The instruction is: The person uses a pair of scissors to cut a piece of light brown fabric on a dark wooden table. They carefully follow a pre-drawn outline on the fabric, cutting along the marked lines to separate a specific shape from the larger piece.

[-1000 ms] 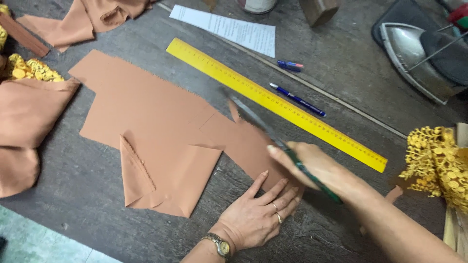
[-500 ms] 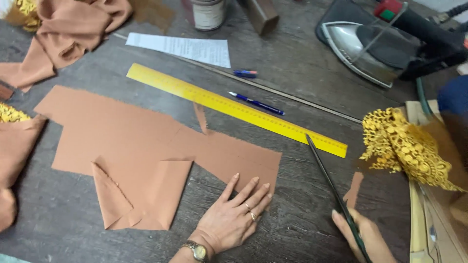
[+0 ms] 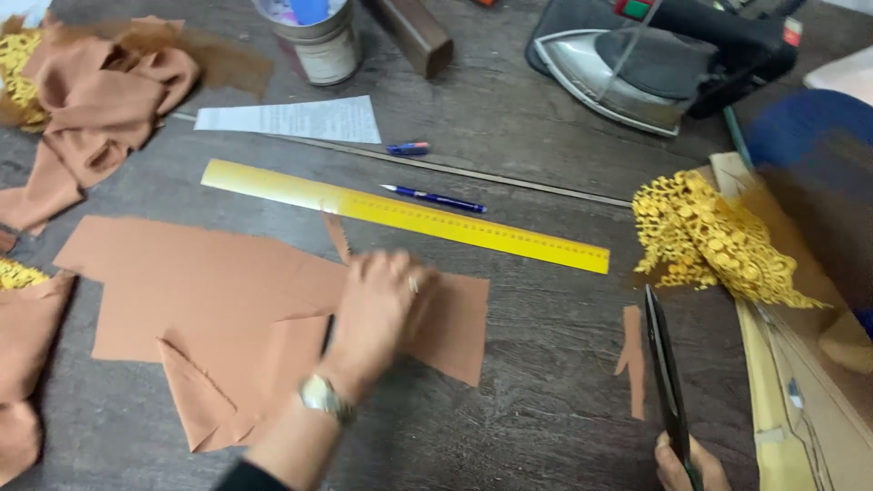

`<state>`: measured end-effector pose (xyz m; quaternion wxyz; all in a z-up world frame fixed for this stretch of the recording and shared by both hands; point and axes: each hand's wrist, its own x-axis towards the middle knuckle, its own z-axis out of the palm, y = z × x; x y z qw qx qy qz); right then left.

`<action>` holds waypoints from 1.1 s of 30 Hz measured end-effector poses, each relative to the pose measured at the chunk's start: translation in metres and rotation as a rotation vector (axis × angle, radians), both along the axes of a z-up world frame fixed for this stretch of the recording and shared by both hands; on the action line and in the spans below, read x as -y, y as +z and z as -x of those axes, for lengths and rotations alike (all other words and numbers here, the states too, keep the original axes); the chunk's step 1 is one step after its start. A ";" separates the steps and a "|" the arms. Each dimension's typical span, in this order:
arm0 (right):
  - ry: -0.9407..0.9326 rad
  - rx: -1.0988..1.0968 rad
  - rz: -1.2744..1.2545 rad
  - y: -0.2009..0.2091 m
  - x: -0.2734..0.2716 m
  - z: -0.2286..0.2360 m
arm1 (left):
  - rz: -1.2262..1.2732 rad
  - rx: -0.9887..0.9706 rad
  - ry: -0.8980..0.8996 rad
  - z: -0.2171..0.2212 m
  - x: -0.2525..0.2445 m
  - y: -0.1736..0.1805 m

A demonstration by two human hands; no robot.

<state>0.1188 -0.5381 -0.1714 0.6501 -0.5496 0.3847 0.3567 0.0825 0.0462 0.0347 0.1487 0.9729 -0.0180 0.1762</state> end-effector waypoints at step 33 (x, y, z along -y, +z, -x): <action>0.368 0.282 0.222 0.126 -0.098 0.005 | 0.657 -0.411 -0.314 -0.048 0.159 0.040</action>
